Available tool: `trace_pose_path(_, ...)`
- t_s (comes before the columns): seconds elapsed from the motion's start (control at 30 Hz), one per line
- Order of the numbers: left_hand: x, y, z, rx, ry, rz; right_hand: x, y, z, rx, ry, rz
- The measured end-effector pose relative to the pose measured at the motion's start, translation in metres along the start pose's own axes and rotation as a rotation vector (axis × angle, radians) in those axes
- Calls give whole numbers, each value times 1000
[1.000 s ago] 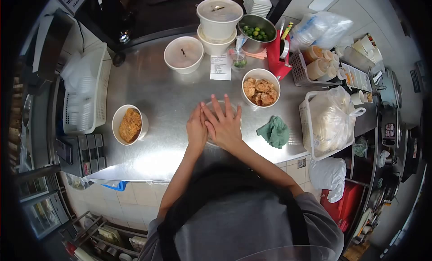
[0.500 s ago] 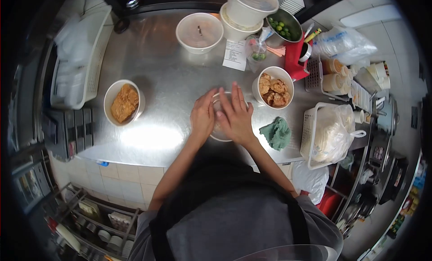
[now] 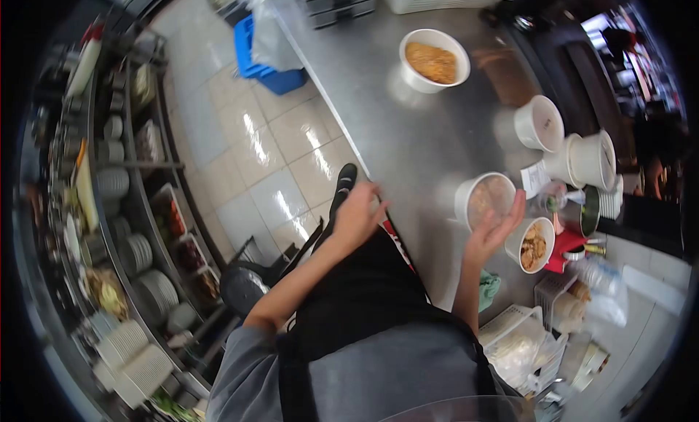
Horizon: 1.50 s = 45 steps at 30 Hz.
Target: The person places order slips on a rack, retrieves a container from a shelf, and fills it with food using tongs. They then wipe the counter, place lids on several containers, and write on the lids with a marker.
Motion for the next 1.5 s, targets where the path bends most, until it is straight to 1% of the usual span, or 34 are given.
trace_pose_path(0.03,-6,32,34,41,-143,-14,20,10,13,-27,-50,82)
trace_pose_path(0.07,-11,74,68,-211,-327,173,40,21,25,-53,-97,163)
trace_pose_path(0.1,-7,122,103,-443,-484,407,61,31,38,-82,-147,246)
trace_pose_path(0.13,6,172,134,-551,-498,638,83,42,51,-95,-197,327)
trace_pose_path(0.2,11,239,158,-628,-387,638,121,71,73,-96,-302,487)
trace_pose_path(0.3,2,286,159,-524,-121,446,164,108,93,-134,-433,634)
trace_pose_path(0.37,-16,316,145,-670,124,449,181,121,98,-194,-462,687)
trace_pose_path(0.4,-23,329,140,-736,149,415,185,121,101,-189,-473,646)
trace_pose_path(0.47,-36,353,134,-867,189,348,199,131,89,-126,-445,757)
trace_pose_path(0.5,-43,353,133,-893,164,317,210,138,81,-96,-438,808)
trace_pose_path(0.57,-54,348,136,-944,106,251,239,163,54,31,-438,867)
trace_pose_path(0.63,-40,350,155,-885,-20,270,277,202,19,109,-421,973)
trace_pose_path(0.7,-16,348,188,-803,-124,276,332,237,-37,221,-349,974)
trace_pose_path(0.73,9,359,214,-847,-110,415,364,256,-69,279,-315,974)
trace_pose_path(0.83,17,342,251,-880,-480,347,470,318,-194,421,-54,1108)
trace_pose_path(0.87,33,357,273,-1107,-378,520,493,330,-218,345,112,1162)
trace_pose_path(0.93,33,343,291,-1176,-382,515,542,344,-262,167,436,1254)
trace_pose_path(1.0,29,334,307,-1215,-413,494,590,353,-312,149,592,1366)
trace_pose_path(1.07,25,327,321,-1210,-470,459,630,347,-350,110,648,1305)
trace_pose_path(1.1,22,324,326,-1211,-501,444,645,340,-364,93,723,1284)
trace_pose_path(1.13,22,323,333,-1243,-501,446,656,333,-373,74,794,1265)
trace_pose_path(1.2,20,318,343,-1238,-530,429,660,322,-377,104,789,1255)
trace_pose_path(1.23,18,318,345,-1235,-544,423,662,331,-389,136,776,1258)
trace_pose_path(1.3,15,315,350,-1226,-557,418,654,339,-400,211,764,1245)
trace_pose_path(1.33,14,311,348,-1209,-554,411,648,349,-399,195,747,1307)
trace_pose_path(1.37,16,310,347,-1213,-539,434,639,349,-393,200,730,1289)
trace_pose_path(1.43,12,306,345,-1208,-523,471,623,362,-387,211,684,1236)
trace_pose_path(1.5,10,307,343,-1183,-531,502,599,361,-356,228,581,1043)
Point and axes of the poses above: each hand's wrist, its own y-axis away from the middle knuckle, its own x-axis out of the palm, z = x × y, the point moved 8 cm from there along -y, towards the middle knuckle, and after that the axes turned 6 degrees about -y, right-handed, at the moved point
